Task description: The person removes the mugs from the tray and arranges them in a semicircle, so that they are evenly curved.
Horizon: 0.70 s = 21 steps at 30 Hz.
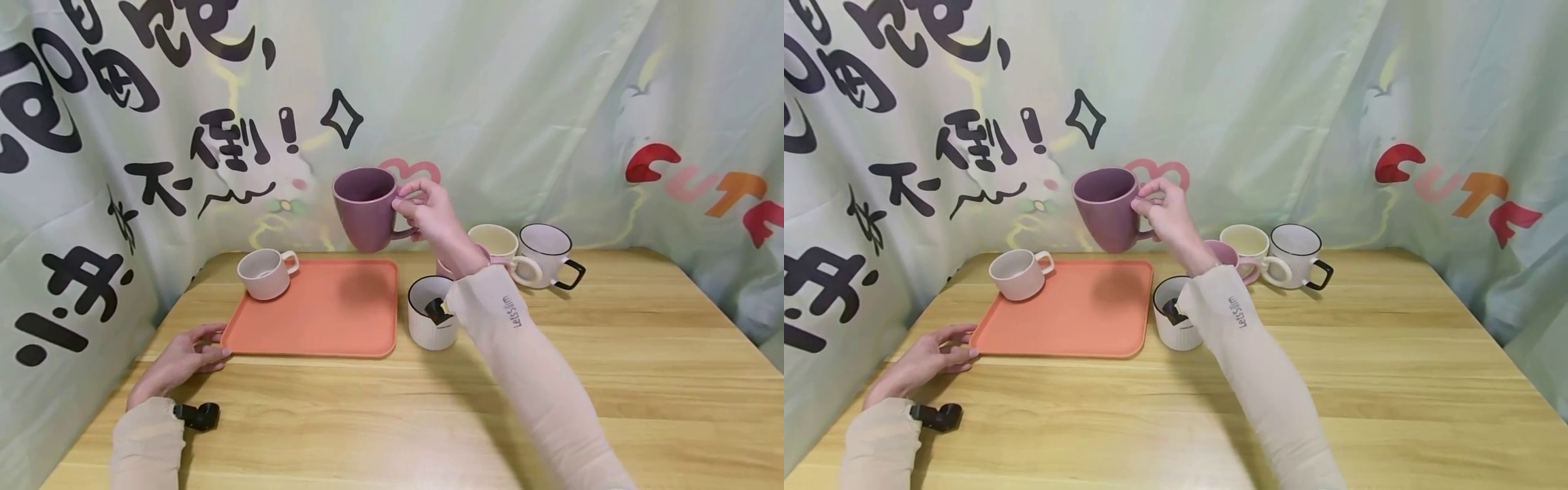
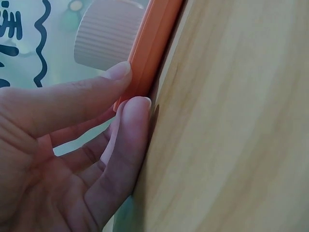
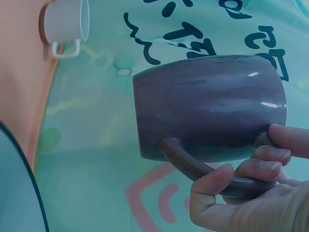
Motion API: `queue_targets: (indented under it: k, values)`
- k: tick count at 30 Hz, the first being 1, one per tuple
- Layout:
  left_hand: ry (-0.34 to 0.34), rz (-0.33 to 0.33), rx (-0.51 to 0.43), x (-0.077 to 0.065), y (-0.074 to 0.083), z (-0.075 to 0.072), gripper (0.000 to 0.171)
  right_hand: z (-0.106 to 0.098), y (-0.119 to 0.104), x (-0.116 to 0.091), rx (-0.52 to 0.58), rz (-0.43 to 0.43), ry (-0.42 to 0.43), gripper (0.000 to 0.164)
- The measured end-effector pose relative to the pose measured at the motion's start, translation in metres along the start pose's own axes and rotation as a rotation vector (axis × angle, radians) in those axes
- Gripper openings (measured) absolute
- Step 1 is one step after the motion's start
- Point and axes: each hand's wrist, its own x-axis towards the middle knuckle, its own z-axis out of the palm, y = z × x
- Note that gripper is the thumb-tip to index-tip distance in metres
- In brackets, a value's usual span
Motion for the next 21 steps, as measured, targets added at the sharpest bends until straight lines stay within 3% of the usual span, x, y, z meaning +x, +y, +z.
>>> queue_targets:
  k: [12, 21]
  values:
    - [-0.014, 0.023, 0.013, 0.002, 0.002, -0.003, 0.064, -0.038, -0.008, -0.009, 0.036, -0.028, 0.043, 0.014]
    - [-0.011, 0.017, 0.011, 0.0, 0.0, 0.0, 0.065, -0.066, -0.01, -0.021, 0.003, -0.016, 0.069, 0.011]
